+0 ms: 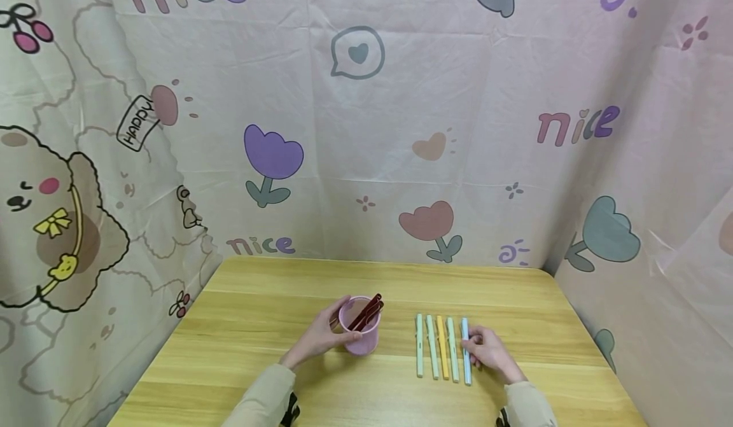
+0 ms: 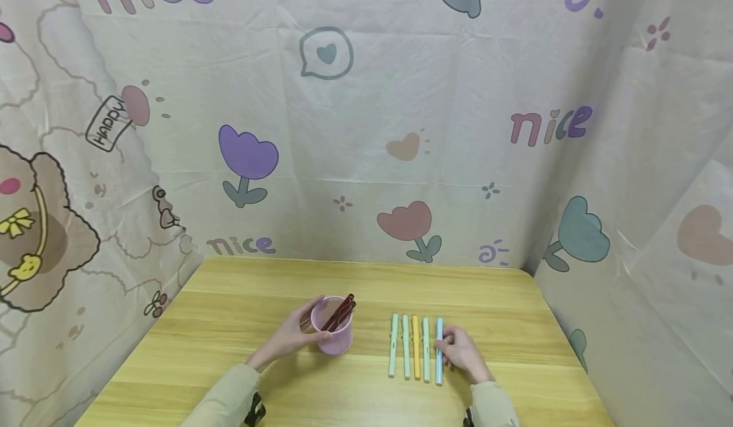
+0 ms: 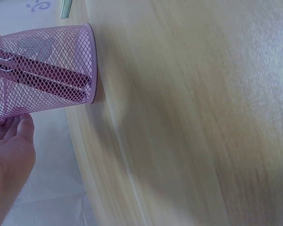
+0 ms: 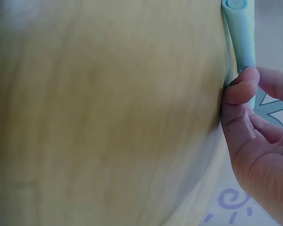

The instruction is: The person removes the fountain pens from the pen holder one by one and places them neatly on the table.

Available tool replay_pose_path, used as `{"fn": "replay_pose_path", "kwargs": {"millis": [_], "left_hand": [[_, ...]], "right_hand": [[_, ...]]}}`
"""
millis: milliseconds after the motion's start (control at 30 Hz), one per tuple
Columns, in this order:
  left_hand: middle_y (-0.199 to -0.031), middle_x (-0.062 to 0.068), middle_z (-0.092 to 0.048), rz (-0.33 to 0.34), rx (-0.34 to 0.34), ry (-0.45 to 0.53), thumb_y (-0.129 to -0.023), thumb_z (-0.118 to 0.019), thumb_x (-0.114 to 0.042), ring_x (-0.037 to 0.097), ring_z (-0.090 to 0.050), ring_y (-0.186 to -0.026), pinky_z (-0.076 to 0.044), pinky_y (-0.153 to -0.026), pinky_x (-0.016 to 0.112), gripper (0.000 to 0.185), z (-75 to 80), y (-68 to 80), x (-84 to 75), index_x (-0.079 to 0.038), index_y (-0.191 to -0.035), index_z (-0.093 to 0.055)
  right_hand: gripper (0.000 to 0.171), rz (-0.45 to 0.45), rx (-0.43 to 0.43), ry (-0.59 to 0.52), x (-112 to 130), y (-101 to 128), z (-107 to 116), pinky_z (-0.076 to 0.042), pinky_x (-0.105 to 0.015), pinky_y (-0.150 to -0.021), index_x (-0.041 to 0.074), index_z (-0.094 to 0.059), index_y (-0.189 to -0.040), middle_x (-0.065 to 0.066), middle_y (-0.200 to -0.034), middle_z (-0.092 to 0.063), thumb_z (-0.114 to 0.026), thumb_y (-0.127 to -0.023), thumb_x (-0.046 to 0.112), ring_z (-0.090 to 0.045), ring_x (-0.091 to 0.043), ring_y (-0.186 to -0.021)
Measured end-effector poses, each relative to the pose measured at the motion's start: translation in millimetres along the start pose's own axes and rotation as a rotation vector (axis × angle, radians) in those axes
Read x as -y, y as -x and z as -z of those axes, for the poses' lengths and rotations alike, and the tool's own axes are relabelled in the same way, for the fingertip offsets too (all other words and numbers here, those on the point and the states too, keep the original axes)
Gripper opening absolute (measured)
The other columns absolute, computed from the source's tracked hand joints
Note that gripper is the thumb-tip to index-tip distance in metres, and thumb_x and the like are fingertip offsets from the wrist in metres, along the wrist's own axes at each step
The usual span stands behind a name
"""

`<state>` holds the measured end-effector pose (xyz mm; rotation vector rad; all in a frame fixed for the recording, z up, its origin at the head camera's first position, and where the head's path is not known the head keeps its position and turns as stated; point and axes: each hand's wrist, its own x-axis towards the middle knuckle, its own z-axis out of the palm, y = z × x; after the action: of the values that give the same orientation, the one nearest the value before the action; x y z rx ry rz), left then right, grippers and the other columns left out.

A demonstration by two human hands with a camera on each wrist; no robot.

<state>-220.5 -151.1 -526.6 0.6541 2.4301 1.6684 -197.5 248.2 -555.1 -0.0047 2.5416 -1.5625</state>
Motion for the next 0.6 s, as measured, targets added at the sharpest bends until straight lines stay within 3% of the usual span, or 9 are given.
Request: {"fn": "replay_pose_path", "kwargs": {"millis": [600], "left_hand": [[-0.157, 0.033, -0.035, 0.008, 0.002, -0.022, -0.084, -0.082, -0.02, 0.051, -0.039, -0.143, -0.034, -0.12, 0.06, 0.094, 0.6, -0.6, -0.5, 0.009, -0.154, -0.026]], "right_hand": [[0.032, -0.065, -0.104, 0.148, 8.1, 0.1, -7.4, -0.047, -0.021, -0.042, -0.012, -0.056, -0.117, -0.007, -0.077, -0.059, -0.066, -0.091, 0.002, -0.055, -0.015, -0.055]]}}
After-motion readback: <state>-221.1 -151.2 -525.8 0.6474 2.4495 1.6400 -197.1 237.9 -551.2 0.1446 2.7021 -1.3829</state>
